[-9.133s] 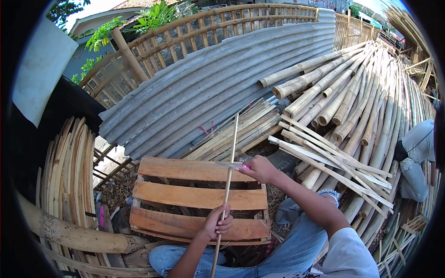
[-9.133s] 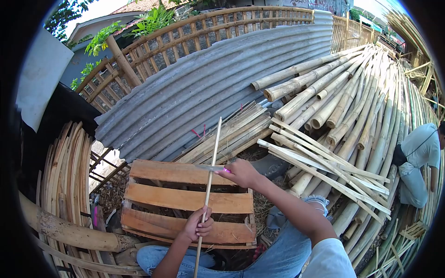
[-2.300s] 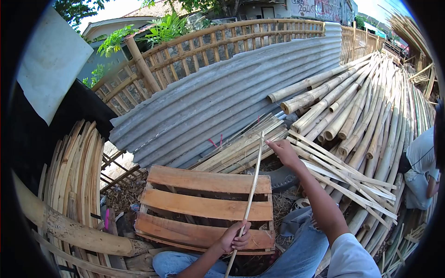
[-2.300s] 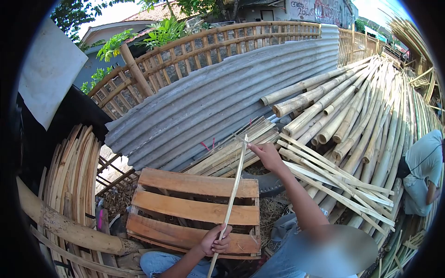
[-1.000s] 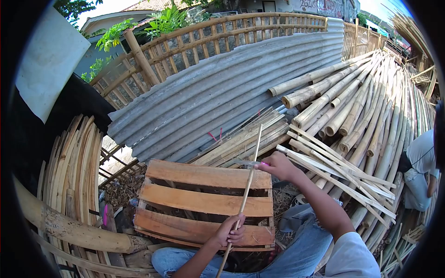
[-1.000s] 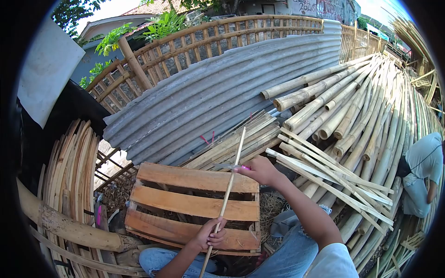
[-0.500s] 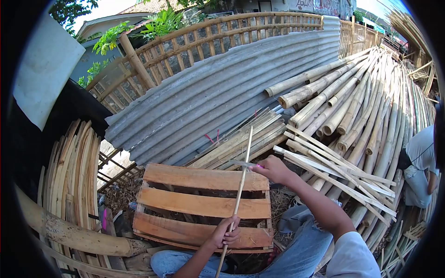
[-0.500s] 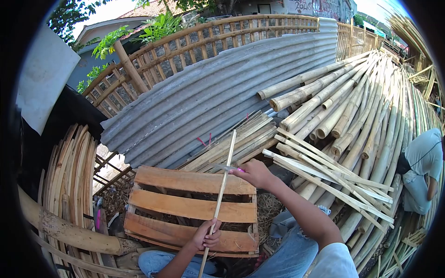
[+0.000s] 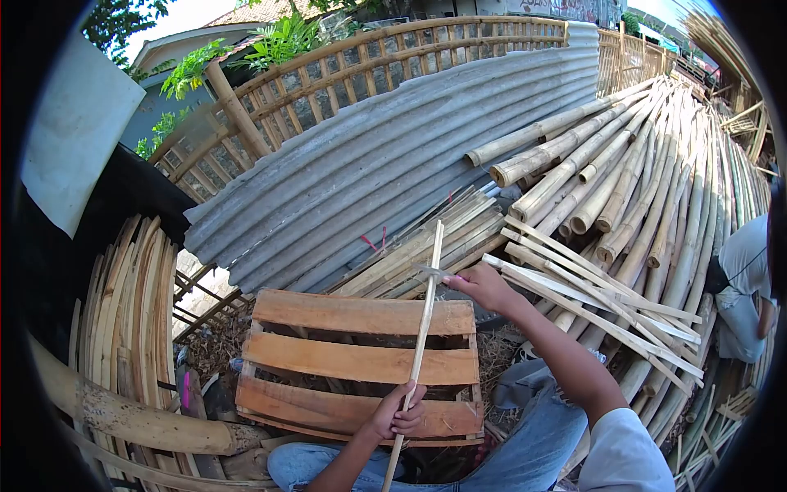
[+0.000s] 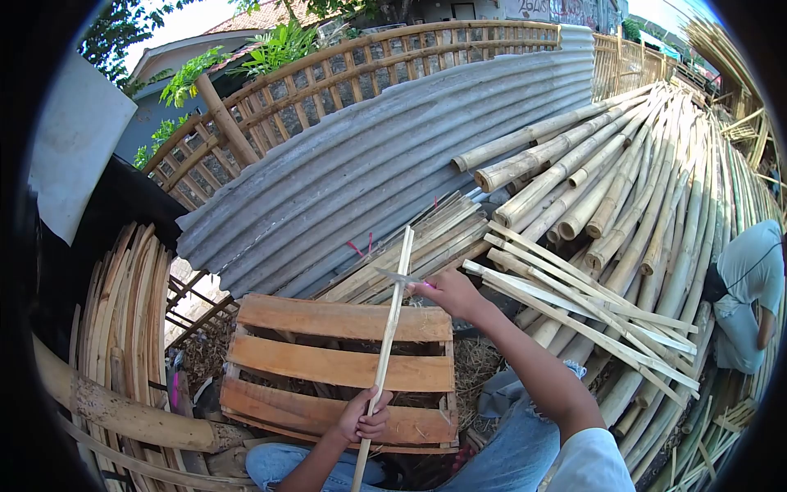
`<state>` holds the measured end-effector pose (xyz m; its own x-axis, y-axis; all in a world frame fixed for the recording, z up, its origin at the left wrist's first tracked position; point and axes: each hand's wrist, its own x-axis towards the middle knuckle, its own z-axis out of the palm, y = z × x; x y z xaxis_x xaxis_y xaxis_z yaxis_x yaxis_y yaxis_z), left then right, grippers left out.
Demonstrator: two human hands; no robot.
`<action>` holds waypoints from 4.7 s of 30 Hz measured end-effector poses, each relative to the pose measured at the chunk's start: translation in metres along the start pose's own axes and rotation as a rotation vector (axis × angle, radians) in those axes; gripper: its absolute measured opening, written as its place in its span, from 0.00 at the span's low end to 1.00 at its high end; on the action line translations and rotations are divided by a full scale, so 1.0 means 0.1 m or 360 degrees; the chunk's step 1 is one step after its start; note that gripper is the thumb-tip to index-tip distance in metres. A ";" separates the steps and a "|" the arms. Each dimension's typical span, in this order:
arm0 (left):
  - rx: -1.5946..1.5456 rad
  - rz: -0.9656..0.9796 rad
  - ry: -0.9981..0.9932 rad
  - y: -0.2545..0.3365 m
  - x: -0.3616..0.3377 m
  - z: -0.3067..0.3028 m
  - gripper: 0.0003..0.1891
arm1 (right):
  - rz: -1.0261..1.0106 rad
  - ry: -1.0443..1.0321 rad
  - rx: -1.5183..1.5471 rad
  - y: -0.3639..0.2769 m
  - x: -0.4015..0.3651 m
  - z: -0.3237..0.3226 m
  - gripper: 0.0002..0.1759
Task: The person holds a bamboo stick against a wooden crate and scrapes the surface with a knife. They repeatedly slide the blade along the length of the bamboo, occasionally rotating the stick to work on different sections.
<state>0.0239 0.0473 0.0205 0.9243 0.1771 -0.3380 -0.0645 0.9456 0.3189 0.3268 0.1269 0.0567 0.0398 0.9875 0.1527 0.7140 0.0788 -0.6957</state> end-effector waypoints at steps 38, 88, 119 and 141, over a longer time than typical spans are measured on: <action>0.0377 0.0039 0.0329 -0.08 0.04 0.14 0.21 | 0.0216 0.0232 0.0002 0.17 0.19 -0.28 0.36; 0.0167 -0.0092 0.0116 -0.15 0.08 0.08 0.22 | 0.0359 0.0322 0.0348 0.42 0.17 -0.24 0.38; 0.0374 0.0128 0.0470 -0.06 0.06 0.02 0.22 | 0.0033 -0.0185 -0.0346 -0.09 -0.10 0.06 0.39; 0.0633 0.0338 0.0663 0.18 0.08 0.09 0.20 | -0.0296 -0.0373 -0.0287 -0.44 -0.18 0.35 0.40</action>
<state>0.0339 0.0629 0.0313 0.6767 0.5183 -0.5230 -0.0118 0.7178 0.6961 0.2701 0.1107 0.0604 -0.2492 0.9647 0.0857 0.8067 0.2557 -0.5328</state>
